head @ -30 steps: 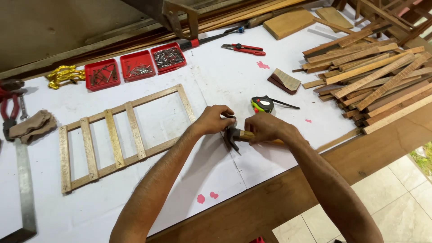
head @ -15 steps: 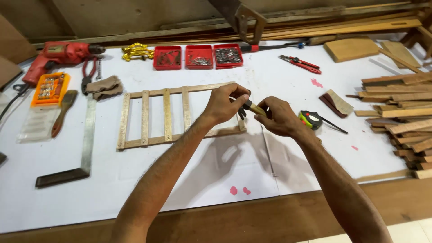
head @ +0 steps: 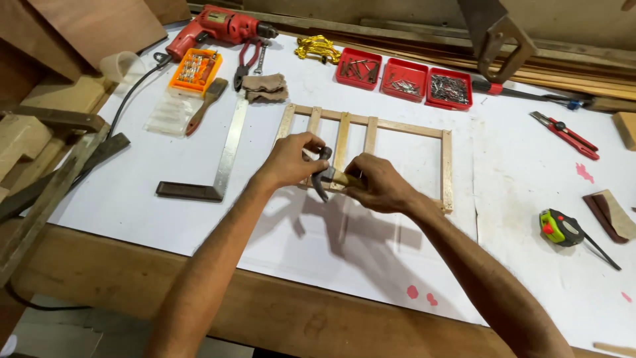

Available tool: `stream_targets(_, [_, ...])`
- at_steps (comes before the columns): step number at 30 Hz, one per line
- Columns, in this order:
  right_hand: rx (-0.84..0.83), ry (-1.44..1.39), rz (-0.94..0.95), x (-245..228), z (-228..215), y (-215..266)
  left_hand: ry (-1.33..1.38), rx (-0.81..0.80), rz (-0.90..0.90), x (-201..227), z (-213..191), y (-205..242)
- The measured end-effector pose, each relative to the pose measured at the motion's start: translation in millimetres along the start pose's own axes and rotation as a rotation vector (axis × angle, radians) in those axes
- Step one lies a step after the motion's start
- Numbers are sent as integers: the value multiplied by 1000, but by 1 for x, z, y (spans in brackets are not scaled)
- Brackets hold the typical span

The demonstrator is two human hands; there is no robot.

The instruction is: The person assembles a small wooden frame on a workbench, hammering nails into thin wood slats to attach cross pieces. They measure the frame and slats with a tape measure and ruler, sand a small block, and position additional slats before nailing them in place.

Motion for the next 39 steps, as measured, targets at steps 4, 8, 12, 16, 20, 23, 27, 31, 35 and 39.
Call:
stream_targets(4, [-123,39,-20,-9,45,-2,-56,-59,-105,-31,-9,40])
stream_targets(8, [-206,17,-34,-20,62,7,-87,-121,-110,-30,-6,63])
stream_targets(12, [-243,75,-50,-17,67,13,-235,-211,-127,-21,0,64])
stream_targets(16, [-361,80,113,-9,60,12,-231,-245,-54,-5,3,44])
stream_targets(20, [-137,-45,-144,2,18,0,-251,-186,49,14,7,-3])
stream_targets(23, [-36,-42,-11,21,-27,-16,-265,-80,220,22,18,-49])
stream_targets(27, [123,-36,248,72,-79,-33,-261,-50,295,28,41,-111])
stream_targets(31, [286,7,295,134,-123,-44,-300,-115,324,20,81,-172])
stream_targets(35, [370,78,530,195,-156,-52,-301,-134,372,20,118,-225])
stream_targets(39, [388,177,646,263,-166,-62,-335,-158,407,0,161,-268])
Point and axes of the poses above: each hand's wrist, its own y-axis away from the middle knuckle, its own z-axis out of the palm, x = y × z, the point moved 4 cm from there along -y, towards the middle knuckle, and after that the axes turned 12 degrees about z, right-handed, at the moved point
